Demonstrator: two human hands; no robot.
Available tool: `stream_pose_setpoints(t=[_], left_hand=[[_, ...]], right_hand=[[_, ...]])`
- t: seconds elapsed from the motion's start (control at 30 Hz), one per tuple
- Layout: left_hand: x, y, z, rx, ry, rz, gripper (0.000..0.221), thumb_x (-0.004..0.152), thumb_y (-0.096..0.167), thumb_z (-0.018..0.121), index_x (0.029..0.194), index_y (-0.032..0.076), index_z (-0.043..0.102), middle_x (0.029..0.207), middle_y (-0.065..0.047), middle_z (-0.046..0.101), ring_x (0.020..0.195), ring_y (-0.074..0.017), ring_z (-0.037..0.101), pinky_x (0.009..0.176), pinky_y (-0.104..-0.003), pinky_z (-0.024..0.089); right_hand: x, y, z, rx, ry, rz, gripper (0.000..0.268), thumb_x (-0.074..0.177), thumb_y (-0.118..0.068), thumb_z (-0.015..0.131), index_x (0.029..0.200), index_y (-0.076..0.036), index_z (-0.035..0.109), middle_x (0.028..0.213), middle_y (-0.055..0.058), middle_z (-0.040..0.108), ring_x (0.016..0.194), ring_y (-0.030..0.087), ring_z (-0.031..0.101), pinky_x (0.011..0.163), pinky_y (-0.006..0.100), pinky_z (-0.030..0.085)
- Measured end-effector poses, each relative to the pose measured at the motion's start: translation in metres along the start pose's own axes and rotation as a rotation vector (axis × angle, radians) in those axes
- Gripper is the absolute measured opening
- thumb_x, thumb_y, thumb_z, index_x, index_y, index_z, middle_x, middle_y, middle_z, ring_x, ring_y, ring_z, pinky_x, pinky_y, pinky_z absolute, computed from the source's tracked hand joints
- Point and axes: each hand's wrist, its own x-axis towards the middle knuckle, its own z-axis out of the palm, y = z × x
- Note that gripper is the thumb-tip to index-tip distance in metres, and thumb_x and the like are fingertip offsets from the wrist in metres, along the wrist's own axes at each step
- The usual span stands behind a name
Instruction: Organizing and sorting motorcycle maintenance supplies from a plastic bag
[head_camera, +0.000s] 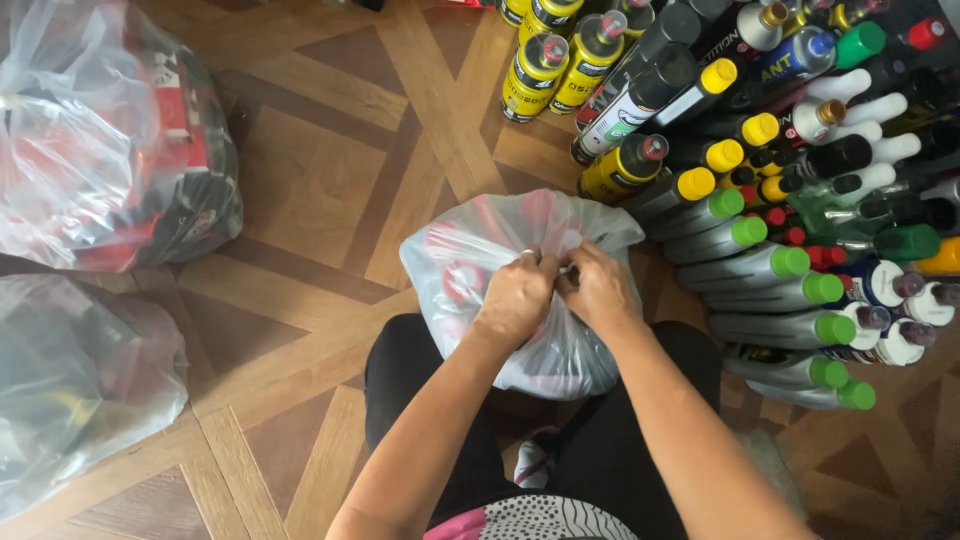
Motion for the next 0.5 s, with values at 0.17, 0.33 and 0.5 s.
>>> stream_pose_setpoints(t=[0.17, 0.33, 0.5], left_hand=[[-0.010, -0.002, -0.011, -0.052, 0.037, 0.008, 0.007, 0.092, 0.015, 0.057, 0.093, 0.019, 0.062, 0.087, -0.005, 0.059, 0.069, -0.0295, 0.073, 0.060, -0.038, 0.060], [-0.019, -0.008, -0.011, -0.140, -0.050, -0.147, 0.008, 0.091, 0.018, 0.061, 0.092, 0.024, 0.066, 0.093, -0.004, 0.063, 0.076, -0.0312, 0.073, 0.066, -0.040, 0.062], [-0.011, -0.013, -0.009, -0.340, -0.186, -0.375, 0.012, 0.086, 0.031, 0.069, 0.094, 0.024, 0.072, 0.104, -0.006, 0.065, 0.083, -0.0397, 0.074, 0.073, -0.050, 0.063]], right_hand=[[-0.002, -0.003, -0.011, 0.056, -0.012, 0.020, 0.014, 0.074, -0.028, 0.074, 0.087, -0.025, 0.070, 0.086, -0.001, 0.064, 0.087, 0.027, 0.071, 0.073, 0.042, 0.060], [-0.005, -0.006, -0.034, 0.227, -0.144, -0.009, 0.024, 0.074, -0.029, 0.079, 0.097, -0.022, 0.074, 0.096, 0.002, 0.069, 0.099, 0.030, 0.070, 0.081, 0.044, 0.058], [-0.011, 0.002, -0.020, 0.290, -0.120, 0.007, 0.030, 0.070, -0.015, 0.083, 0.098, -0.020, 0.074, 0.091, 0.006, 0.070, 0.096, 0.034, 0.071, 0.081, 0.047, 0.058]])
